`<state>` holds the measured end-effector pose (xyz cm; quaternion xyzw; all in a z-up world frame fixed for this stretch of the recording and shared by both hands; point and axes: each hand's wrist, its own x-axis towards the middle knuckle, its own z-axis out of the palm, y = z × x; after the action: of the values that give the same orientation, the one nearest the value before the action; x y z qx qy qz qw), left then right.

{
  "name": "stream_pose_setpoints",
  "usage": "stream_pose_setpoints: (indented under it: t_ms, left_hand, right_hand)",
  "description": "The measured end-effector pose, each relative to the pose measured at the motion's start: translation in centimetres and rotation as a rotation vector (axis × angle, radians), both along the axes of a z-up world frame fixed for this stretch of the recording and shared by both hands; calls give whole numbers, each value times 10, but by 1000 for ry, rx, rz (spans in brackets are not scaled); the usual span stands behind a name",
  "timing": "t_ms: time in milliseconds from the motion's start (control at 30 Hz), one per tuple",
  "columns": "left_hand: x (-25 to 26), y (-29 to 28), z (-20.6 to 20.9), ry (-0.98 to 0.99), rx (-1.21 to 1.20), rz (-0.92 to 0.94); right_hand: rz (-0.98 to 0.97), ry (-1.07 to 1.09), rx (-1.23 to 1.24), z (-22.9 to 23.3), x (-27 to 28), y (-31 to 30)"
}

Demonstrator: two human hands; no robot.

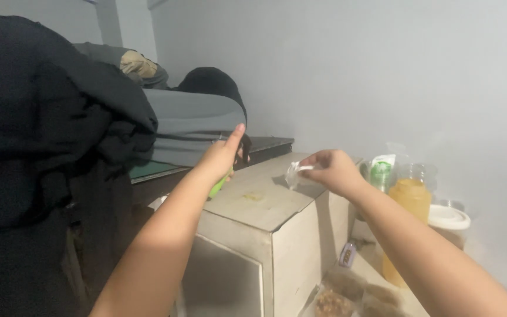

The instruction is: Organizing items on a surface, filling a spray bottle with liquid, and wiping the surface with a tissue.

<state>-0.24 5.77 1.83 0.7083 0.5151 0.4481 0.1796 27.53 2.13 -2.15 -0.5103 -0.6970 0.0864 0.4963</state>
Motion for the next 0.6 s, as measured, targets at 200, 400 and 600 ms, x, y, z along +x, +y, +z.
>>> stream_pose_setpoints:
  t_ms: [200,400,600]
  left_hand:
    - [-7,40,-17,-357,87,-134]
    - [-26,51,-41,-371,311,-128]
    - [-34,71,-48,-491,405,-108]
  right_hand:
    - [158,-240,219,-14,-5,68]
    - [77,-557,3,-18,-52,82]
    - [177,-683,13,-14,-85,71]
